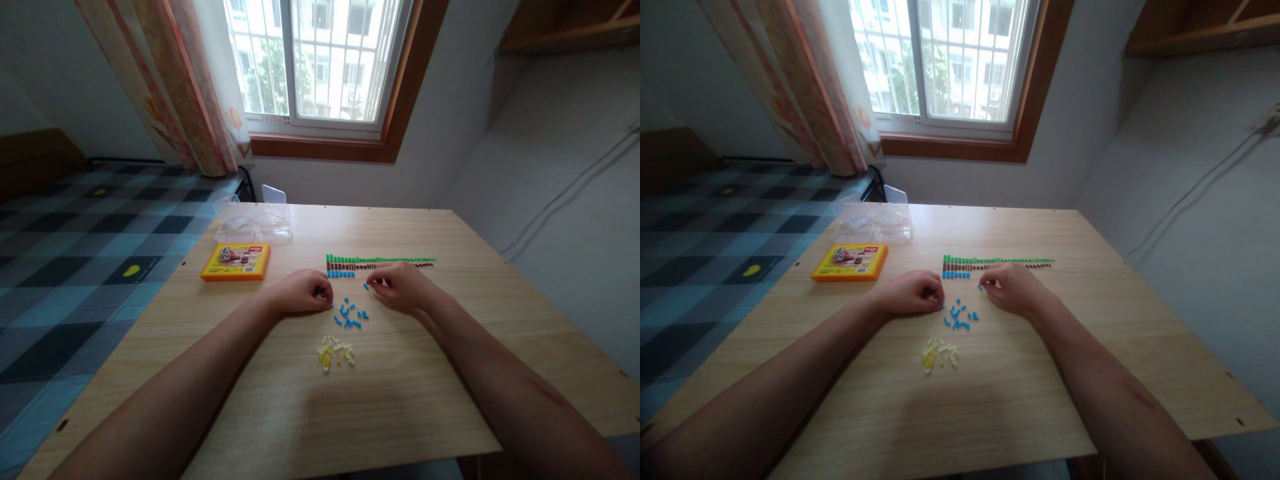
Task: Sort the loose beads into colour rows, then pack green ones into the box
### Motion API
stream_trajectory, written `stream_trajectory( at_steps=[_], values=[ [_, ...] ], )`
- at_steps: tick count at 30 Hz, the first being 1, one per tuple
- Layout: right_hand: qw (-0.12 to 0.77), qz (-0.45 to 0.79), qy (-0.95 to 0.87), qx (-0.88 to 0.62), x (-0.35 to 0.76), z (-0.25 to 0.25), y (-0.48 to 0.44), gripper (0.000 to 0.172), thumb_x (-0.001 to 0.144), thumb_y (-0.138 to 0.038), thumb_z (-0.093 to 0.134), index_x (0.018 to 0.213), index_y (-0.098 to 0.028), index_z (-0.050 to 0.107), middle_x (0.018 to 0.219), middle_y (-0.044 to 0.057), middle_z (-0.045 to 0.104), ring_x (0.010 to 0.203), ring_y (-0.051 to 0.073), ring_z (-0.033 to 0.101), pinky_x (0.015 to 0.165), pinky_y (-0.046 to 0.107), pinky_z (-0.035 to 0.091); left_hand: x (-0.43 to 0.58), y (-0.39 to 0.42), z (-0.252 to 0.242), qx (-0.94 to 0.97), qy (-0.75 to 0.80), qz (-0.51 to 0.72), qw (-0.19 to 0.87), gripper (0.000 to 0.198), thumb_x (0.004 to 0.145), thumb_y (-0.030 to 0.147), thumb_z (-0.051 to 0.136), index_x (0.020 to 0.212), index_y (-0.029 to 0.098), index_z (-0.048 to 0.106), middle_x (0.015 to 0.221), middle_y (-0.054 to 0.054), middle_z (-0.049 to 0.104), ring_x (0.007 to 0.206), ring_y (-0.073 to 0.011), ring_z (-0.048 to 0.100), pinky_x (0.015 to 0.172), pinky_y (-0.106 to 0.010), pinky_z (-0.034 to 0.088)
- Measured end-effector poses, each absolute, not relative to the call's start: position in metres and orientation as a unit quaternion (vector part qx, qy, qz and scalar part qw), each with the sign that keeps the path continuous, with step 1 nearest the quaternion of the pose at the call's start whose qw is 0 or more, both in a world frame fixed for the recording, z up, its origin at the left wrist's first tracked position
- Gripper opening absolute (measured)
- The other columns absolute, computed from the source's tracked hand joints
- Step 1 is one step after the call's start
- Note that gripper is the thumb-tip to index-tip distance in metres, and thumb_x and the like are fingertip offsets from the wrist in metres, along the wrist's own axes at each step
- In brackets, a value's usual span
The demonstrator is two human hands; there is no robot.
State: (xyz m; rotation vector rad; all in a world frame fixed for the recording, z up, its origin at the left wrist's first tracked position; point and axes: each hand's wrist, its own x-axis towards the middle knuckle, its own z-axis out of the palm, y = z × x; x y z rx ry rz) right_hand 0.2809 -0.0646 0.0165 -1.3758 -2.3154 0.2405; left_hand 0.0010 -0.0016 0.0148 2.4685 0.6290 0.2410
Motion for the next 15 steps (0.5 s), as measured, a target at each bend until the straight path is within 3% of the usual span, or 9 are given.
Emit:
stream_trajectory(
  at_steps=[15],
  values=[
    [0.214, 0.044, -0.837, -0.501, 0.273, 0.003, -0.059, 0.021, 0.093, -0.02, 0.059, 0.092, -0.022, 0.079, 0.085, 0.004, 0.074, 0.079, 0.018, 0.065, 0.072, 0.028, 0.046, 0.002, -0.003, 0.017, 0.922, 0.242, 0.087, 0.289, 0.01, 0.076, 0.019, 0.069, 0.081, 0.019, 0.077, 0.081, -0.001, 0.066, 0.074, -0.0131, 0.057, 0.067, -0.023, 0.042]
  ],
)
